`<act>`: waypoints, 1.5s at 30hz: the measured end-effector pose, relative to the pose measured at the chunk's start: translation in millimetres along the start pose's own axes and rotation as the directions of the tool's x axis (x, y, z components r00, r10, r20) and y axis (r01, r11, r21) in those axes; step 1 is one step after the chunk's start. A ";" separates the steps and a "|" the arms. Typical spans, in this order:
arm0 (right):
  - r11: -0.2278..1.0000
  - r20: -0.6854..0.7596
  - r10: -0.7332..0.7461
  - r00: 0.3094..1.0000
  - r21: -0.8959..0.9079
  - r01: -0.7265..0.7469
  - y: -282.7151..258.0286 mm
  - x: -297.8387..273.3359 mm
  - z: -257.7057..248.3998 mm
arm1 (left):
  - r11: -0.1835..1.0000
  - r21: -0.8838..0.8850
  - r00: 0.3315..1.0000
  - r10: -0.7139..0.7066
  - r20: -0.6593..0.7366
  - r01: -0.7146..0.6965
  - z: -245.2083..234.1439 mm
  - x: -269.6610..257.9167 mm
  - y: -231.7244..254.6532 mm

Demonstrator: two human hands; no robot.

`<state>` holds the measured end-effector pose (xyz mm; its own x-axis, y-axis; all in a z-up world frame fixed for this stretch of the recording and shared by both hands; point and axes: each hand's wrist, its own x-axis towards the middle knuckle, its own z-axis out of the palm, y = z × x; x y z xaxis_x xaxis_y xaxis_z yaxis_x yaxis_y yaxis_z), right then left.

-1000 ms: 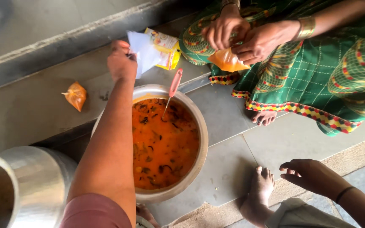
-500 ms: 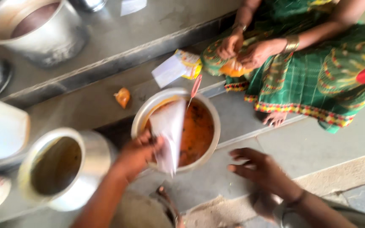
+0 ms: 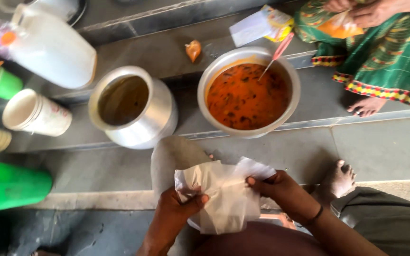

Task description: The person scoops orange-colored food from a large metal pot into small plastic bags using a ladle. They then tie the bags closed and place them on the floor. A woman sitting nearby also assists with the packaging.

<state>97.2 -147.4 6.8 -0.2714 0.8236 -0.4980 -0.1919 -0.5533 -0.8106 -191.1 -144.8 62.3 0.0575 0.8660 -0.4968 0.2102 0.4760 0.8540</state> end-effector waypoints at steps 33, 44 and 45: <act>0.994 -0.285 -0.111 0.952 -0.048 0.101 5.8 -14.4 -52.4 | 0.027 0.772 0.728 0.355 0.586 -0.635 7.9 -55.4 -23.0; 0.977 -0.310 -0.107 0.945 -0.207 0.042 -29.5 -7.2 -55.7 | 0.068 0.808 0.780 0.320 0.537 -0.585 -25.1 11.2 91.1; 0.974 -0.311 -0.105 0.945 -0.224 0.034 -32.6 -3.6 -58.5 | 0.087 0.796 0.770 0.333 0.544 -0.599 -17.5 23.1 96.5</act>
<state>159.6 -125.0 16.9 0.0570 0.8748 -0.4812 0.0149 -0.4827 -0.8757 -186.5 -76.1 135.9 0.6449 0.7421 -0.1829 0.7605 -0.5996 0.2492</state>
